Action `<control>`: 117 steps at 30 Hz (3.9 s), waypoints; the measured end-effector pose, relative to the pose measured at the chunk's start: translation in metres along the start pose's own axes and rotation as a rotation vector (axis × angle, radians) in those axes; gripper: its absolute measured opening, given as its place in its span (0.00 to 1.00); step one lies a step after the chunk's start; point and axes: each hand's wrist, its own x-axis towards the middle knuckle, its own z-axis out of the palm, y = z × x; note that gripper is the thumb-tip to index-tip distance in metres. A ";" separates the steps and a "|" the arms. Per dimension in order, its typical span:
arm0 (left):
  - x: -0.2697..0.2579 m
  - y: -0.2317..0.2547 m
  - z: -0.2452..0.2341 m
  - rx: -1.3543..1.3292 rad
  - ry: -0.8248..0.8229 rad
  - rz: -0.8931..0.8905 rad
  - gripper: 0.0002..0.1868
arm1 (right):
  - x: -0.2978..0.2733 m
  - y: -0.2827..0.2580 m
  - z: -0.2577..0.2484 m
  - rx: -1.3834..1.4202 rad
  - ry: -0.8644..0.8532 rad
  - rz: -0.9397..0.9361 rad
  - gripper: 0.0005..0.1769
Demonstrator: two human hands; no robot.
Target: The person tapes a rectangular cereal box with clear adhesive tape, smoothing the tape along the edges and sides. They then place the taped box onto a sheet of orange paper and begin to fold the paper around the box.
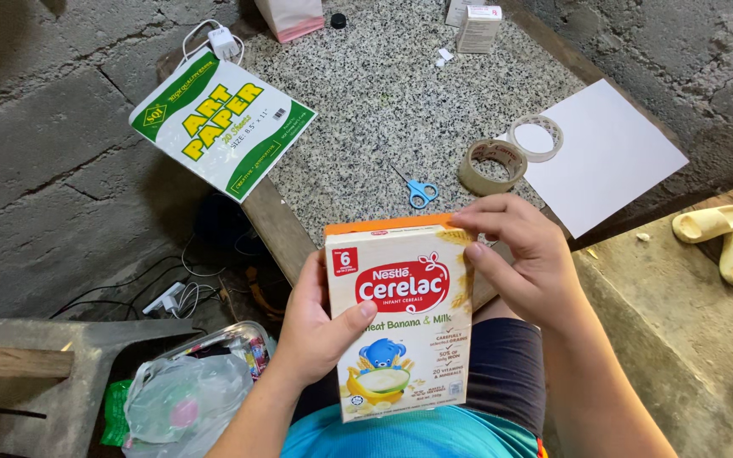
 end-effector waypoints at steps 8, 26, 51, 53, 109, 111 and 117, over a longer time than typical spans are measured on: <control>-0.001 0.000 -0.004 -0.013 -0.007 -0.017 0.41 | -0.011 0.011 0.003 0.140 0.068 -0.050 0.15; 0.013 0.005 -0.015 0.461 -0.083 0.353 0.33 | -0.023 0.023 0.001 0.289 0.080 -0.147 0.32; 0.073 -0.051 -0.054 0.436 -0.023 0.310 0.44 | -0.003 0.079 -0.024 -0.189 0.204 0.284 0.35; 0.073 -0.052 -0.054 0.458 -0.017 0.314 0.44 | 0.005 0.105 -0.032 -0.299 0.282 0.318 0.28; -0.028 0.039 0.095 0.952 0.010 0.558 0.18 | -0.116 -0.039 -0.003 -0.019 0.111 0.238 0.08; -0.027 0.035 0.091 0.916 0.007 0.529 0.14 | -0.115 -0.042 0.000 -0.047 0.101 0.213 0.08; -0.019 0.025 0.081 0.829 0.013 0.479 0.06 | -0.109 -0.044 0.007 -0.177 0.074 0.161 0.09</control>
